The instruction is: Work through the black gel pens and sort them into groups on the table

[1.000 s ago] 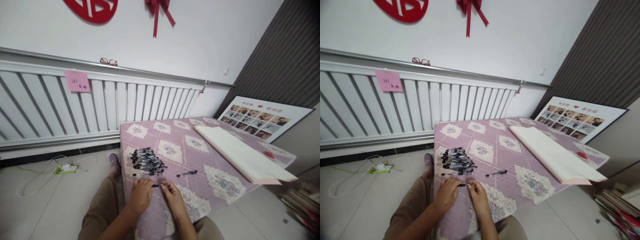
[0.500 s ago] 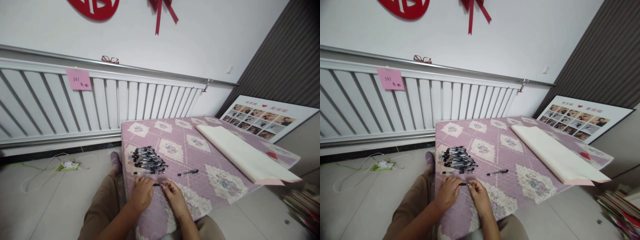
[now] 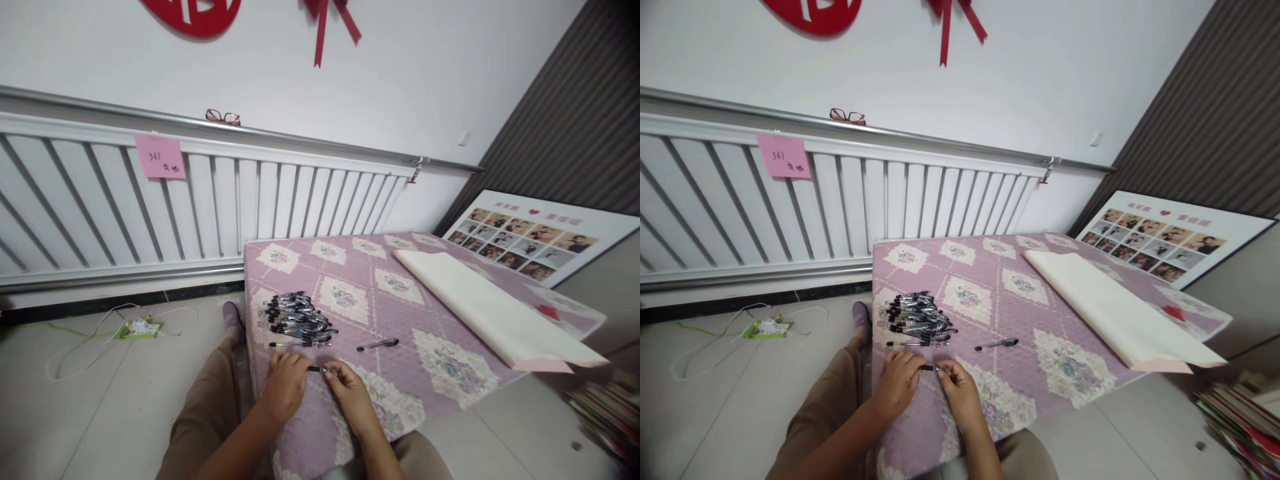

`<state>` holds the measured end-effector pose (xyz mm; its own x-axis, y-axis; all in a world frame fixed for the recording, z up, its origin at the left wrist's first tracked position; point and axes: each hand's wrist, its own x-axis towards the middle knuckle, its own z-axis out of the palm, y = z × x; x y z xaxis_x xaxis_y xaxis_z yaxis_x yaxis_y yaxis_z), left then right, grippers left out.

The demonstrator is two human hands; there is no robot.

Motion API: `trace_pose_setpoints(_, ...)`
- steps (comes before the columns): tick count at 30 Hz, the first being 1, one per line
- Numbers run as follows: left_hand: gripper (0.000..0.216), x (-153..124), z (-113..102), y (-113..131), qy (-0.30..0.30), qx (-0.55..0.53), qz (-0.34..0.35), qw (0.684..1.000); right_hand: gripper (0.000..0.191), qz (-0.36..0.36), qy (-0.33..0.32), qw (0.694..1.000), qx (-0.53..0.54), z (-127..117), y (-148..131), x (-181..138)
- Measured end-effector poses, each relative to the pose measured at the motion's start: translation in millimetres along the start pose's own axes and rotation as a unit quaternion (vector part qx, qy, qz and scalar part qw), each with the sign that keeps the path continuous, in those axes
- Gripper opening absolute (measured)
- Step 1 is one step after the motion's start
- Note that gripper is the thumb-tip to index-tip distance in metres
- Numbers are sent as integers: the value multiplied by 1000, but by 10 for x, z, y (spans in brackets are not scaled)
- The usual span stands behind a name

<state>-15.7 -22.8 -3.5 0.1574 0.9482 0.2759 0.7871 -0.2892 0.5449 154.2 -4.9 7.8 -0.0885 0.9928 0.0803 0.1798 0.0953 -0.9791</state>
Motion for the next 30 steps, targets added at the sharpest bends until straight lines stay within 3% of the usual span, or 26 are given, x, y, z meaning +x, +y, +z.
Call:
trace_pose_setpoints(14, 35, 2, -55, 23, -9, 0, 9, 1000, 30, 3, -22, 999, -30, 3, -35, -15)
trace_pose_setpoints(30, 37, 20, -94, 48, -46, 3, -1, 999, 21, -39, -21, 994, -98, 35, 18, -22)
